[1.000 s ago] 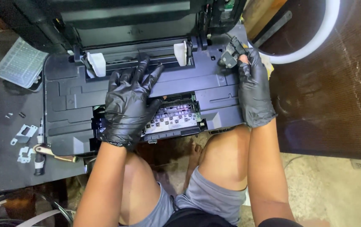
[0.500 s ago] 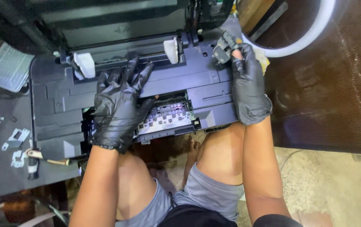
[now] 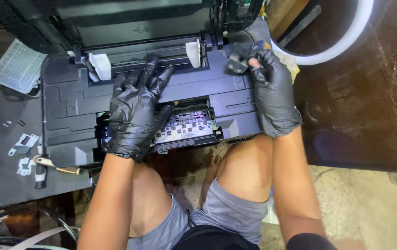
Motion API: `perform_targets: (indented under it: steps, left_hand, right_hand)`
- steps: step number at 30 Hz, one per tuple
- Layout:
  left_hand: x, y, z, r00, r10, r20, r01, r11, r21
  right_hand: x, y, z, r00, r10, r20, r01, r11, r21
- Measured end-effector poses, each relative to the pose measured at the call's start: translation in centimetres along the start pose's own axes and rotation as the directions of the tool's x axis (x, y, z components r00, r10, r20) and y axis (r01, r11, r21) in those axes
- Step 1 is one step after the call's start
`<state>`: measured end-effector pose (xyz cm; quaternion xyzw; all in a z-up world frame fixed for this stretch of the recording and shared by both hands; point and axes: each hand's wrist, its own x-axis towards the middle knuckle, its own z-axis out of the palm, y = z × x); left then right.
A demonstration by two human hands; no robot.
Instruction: Disassembling and repairing internal components of an inkjet printer, including removing screws and plastic covers.
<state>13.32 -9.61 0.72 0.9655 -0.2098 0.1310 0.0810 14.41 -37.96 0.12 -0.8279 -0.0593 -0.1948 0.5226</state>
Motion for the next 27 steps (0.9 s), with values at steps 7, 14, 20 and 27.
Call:
perform_targets:
  steps: [7,14,20,27]
  left_hand:
    - [-0.1,0.2,0.0,1.0,-0.008,-0.01,0.008,1.0,-0.023]
    - [0.1,-0.4,0.7,1.0,-0.022,0.015,0.022,1.0,-0.014]
    - [0.2,-0.3,0.3,0.999,-0.024,0.036,0.025,1.0,-0.003]
    - [-0.1,-0.4,0.5,0.999,0.012,-0.043,-0.011,0.999,0.032]
  right_hand:
    - [4.9,-4.6,-2.8,0.921,-0.353,0.164,0.37,0.662,-0.651]
    - [9.8,0.4,-3.2,0.894,-0.36,0.268,0.408,0.402,-0.82]
    - [8.8,0.4,-2.8,0.878,-0.416,0.236,0.444,0.526,-0.725]
    - [3.1,-2.4,-1.7,0.987,0.066,0.145,-0.023,0.96,-0.277]
